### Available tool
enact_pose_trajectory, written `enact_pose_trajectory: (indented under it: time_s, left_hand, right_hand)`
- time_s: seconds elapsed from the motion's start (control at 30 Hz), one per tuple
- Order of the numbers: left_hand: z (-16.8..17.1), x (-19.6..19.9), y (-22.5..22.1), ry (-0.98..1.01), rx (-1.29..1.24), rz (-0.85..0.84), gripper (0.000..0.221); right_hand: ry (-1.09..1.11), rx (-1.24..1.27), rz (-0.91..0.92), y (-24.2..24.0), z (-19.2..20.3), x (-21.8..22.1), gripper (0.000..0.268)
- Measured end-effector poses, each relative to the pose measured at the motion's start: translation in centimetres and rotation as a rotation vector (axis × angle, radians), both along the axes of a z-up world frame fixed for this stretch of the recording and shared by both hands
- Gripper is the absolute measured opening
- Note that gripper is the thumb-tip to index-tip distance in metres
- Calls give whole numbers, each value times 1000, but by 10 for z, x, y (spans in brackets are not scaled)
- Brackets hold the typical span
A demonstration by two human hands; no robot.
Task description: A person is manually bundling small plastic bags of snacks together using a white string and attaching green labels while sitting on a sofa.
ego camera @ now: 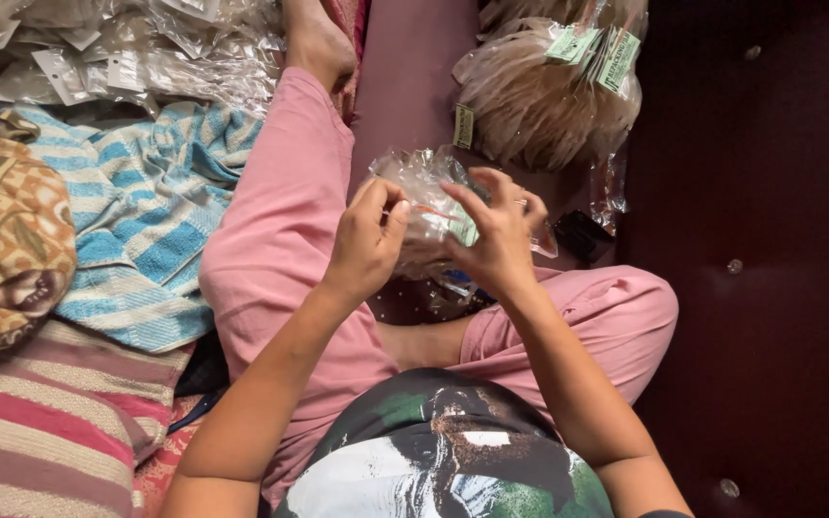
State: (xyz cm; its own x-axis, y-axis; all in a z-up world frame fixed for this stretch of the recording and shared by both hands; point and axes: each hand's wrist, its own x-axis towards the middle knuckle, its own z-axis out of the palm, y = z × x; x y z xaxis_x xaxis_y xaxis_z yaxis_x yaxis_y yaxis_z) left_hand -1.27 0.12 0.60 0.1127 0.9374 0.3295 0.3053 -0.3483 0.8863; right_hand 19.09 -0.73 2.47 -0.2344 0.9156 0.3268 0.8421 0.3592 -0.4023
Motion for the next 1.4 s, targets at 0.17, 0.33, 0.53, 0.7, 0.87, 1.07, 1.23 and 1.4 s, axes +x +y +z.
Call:
enact_pose_trajectory:
  time_s: [0.17, 0.33, 0.53, 0.7, 0.87, 1.07, 1.23, 1.4]
  left_hand:
    - [1, 0, -3, -16, -99, 12, 12]
    - [-4, -7, -1, -40, -233, 29, 12]
    - [-87, -78, 71, -82, -165, 46, 12]
    - [-88, -258, 186, 278, -1, 955, 29]
    - [-144, -385, 211, -296, -240, 1226, 28]
    - [-175, -406, 213, 388, 43, 1196, 21]
    - [-41, -268, 142, 349, 439, 863, 3]
    - [21, -98, 59, 251, 298, 308, 8]
  right_hand:
    - [557, -56, 192, 2, 4, -35, 42]
    - [540, 62, 216, -5, 1, -41, 18]
    - [510, 36, 201, -2, -6, -31, 14]
    - [492, -63, 142, -13, -10, -12, 9]
    - [485, -145, 54, -20, -21, -2, 4]
    - [513, -186, 25, -21, -19, -3, 4]
    - [526, -125, 19, -16, -11, -5, 5]
    - [672, -40, 3, -5, -6, -20, 11]
